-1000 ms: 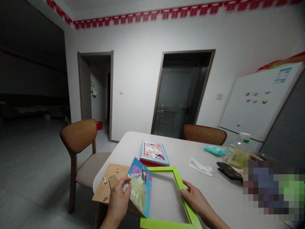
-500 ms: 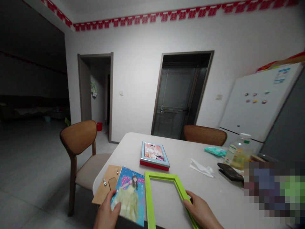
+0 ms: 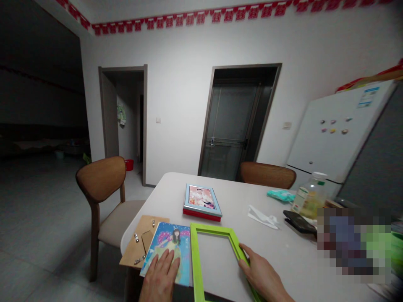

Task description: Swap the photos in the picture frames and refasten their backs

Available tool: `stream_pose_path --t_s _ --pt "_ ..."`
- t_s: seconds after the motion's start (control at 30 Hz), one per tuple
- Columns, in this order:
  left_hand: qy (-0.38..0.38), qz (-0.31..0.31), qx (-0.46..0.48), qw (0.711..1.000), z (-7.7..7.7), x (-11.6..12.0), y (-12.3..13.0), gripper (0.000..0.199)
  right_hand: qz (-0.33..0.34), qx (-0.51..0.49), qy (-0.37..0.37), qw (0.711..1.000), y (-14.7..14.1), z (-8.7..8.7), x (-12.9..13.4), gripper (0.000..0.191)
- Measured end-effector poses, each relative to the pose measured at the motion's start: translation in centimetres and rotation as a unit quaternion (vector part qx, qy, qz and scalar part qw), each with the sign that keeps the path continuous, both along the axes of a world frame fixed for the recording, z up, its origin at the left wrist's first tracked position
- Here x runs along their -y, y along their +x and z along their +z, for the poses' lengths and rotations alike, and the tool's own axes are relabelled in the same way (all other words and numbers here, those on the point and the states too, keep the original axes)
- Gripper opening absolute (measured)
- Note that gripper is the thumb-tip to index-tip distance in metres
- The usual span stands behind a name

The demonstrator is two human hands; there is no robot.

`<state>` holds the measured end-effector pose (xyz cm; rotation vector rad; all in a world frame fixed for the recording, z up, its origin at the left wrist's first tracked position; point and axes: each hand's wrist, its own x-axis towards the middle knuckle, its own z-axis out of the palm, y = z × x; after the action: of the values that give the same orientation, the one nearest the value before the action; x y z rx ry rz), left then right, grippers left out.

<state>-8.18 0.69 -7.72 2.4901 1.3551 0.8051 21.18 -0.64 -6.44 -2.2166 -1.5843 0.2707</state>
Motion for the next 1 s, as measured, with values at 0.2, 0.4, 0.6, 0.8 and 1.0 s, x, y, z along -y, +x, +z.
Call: stream_pose_path --t_s 0.2,0.4,0.6,0.8,1.0 --pt "-0.079 0.125 0.418 0.896 3.6 -2.0 -1.9 0.029 -0.002 0.007 0.021 1.0 -1.3 0.8 -0.8 0.043" --pt "-0.271 0.092 0.71 0.644 5.1 -0.1 2.8 0.033 0.104 -0.277 0.113 0.948 -7.0 2.4 -0.4 0.036" --pt "-0.338 -0.015 0.68 0.651 2.1 1.5 6.9 0.052 0.031 -0.652 0.113 0.749 -10.3 3.0 -0.1 0.037" --pt "-0.215 -0.01 0.397 0.892 0.2 0.7 4.4 0.055 0.025 -0.605 0.045 0.795 -4.7 3.7 -0.6 0.046" --pt "-0.063 -0.113 0.119 0.984 -3.3 0.8 5.1 0.061 0.037 -0.533 0.027 0.845 -4.7 2.4 -1.6 0.057"
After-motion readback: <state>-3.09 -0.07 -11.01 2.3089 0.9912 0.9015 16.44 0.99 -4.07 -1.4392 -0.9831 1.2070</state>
